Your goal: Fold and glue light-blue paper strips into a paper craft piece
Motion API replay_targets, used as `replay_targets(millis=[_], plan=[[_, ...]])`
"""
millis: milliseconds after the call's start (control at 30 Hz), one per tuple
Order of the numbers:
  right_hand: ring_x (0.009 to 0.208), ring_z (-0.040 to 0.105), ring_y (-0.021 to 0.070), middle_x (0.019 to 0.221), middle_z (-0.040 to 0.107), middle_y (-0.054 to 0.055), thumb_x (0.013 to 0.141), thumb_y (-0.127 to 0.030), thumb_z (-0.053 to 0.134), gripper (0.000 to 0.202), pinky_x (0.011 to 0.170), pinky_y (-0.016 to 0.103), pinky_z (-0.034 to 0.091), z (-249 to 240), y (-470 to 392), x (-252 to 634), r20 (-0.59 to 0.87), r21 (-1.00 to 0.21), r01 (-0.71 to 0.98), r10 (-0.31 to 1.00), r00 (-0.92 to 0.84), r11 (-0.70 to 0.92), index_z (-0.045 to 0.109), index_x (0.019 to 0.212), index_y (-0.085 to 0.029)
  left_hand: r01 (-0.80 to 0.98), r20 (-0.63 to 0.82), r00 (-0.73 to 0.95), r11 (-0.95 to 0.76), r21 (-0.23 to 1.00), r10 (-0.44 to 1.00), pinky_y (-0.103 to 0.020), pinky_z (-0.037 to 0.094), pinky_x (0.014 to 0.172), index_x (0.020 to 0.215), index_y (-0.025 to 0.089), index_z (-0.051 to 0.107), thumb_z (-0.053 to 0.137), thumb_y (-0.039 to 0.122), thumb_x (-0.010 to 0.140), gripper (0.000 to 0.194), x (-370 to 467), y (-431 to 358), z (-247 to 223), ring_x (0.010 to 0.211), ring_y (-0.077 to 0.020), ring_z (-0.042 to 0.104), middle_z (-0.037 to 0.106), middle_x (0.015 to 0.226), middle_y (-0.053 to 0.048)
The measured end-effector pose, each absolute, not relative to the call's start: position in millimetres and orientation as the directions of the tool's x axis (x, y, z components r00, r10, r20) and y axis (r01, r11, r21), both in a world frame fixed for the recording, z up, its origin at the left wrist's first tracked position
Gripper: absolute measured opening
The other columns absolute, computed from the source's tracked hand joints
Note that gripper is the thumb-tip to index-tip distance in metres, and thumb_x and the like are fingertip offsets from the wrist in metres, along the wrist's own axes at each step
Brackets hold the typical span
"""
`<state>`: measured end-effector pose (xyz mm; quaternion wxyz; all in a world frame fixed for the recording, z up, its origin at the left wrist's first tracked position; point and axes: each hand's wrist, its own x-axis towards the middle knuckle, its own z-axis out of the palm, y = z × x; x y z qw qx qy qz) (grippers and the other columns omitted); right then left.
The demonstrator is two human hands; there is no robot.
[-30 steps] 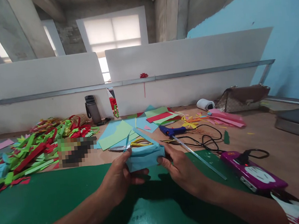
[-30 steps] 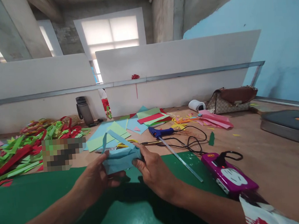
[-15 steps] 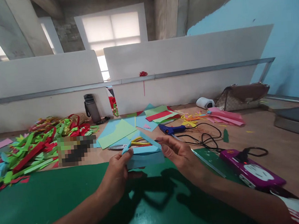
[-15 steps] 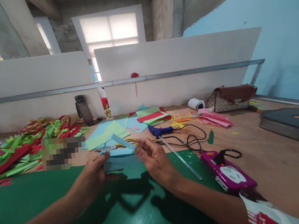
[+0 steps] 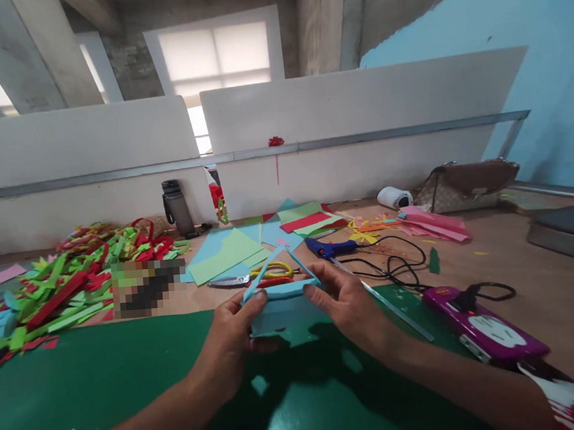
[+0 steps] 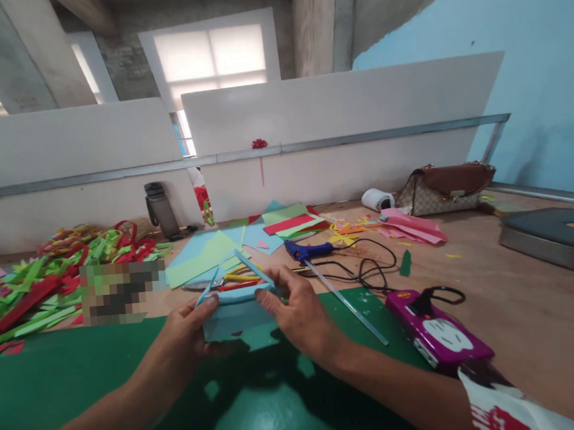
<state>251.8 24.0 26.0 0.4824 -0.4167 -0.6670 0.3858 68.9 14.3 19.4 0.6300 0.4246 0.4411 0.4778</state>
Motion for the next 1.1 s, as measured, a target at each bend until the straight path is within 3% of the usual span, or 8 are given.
replay_targets(millis=[233,367,467,633,900,1100], plan=[[0.057,0.051,0.0110,0.069,0.059,-0.002,0.080,-0.050,0.052,0.034,0.050,0.021,0.042,34,18,250,0.178,-0.980,0.061,0.971,-0.158,0.190,0.063,0.088,-0.019,-0.230,-0.105,0.238,0.161,0.960,0.966,-0.024,0.050,0.045,0.116,0.019,0.055,0.058,0.044,0.078,0.046,74,9,18,0.073,-0.0195,0.063,0.064,0.097,-0.011],[0.051,0.048,0.0100,0.060,0.056,-0.003,0.076,-0.047,0.058,0.029,0.045,0.020,0.038,35,17,248,0.116,-0.993,0.010,0.986,-0.122,0.118,0.065,0.082,-0.019,-0.281,-0.149,0.208,0.205,0.937,0.967,-0.030,0.054,0.054,0.112,0.017,0.056,0.061,0.039,0.077,0.041,78,10,15,0.079,-0.0214,0.063,0.062,0.105,-0.012],[0.051,0.051,0.0115,0.060,0.058,-0.003,0.074,-0.048,0.060,0.030,0.046,0.021,0.041,34,18,247,0.101,-0.994,-0.047,0.989,-0.109,0.096,0.065,0.082,-0.019,-0.298,-0.138,0.200,0.195,0.935,0.970,-0.033,0.054,0.066,0.107,0.017,0.059,0.068,0.032,0.071,0.039,79,10,12,0.086,-0.0229,0.063,0.063,0.106,-0.012],[0.058,0.058,0.0142,0.070,0.065,0.000,0.076,-0.050,0.057,0.032,0.054,0.025,0.047,33,22,248,0.135,-0.990,-0.047,0.986,-0.101,0.131,0.064,0.086,-0.020,-0.282,0.022,0.281,0.061,0.957,0.959,-0.031,0.048,0.084,0.108,0.017,0.059,0.073,0.011,0.062,0.049,78,9,13,0.098,-0.0237,0.059,0.065,0.105,-0.011],[0.055,0.059,0.0127,0.070,0.066,-0.001,0.076,-0.042,0.061,0.026,0.050,0.022,0.046,30,25,248,0.095,-0.988,-0.131,0.986,-0.140,0.076,0.064,0.091,-0.020,-0.164,0.118,0.255,-0.078,0.983,0.960,-0.032,0.047,0.079,0.113,0.015,0.051,0.064,0.014,0.071,0.043,80,9,19,0.094,-0.0233,0.058,0.061,0.108,-0.012],[0.061,0.063,0.0147,0.075,0.068,-0.001,0.077,-0.041,0.061,0.026,0.055,0.024,0.050,29,24,247,0.083,-0.980,-0.193,0.984,-0.157,0.052,0.063,0.095,-0.022,0.029,0.270,0.233,-0.284,0.958,0.934,-0.032,0.038,0.096,0.129,0.019,0.042,0.064,0.017,0.074,0.059,77,6,19,0.111,-0.0245,0.049,0.051,0.127,-0.010]])
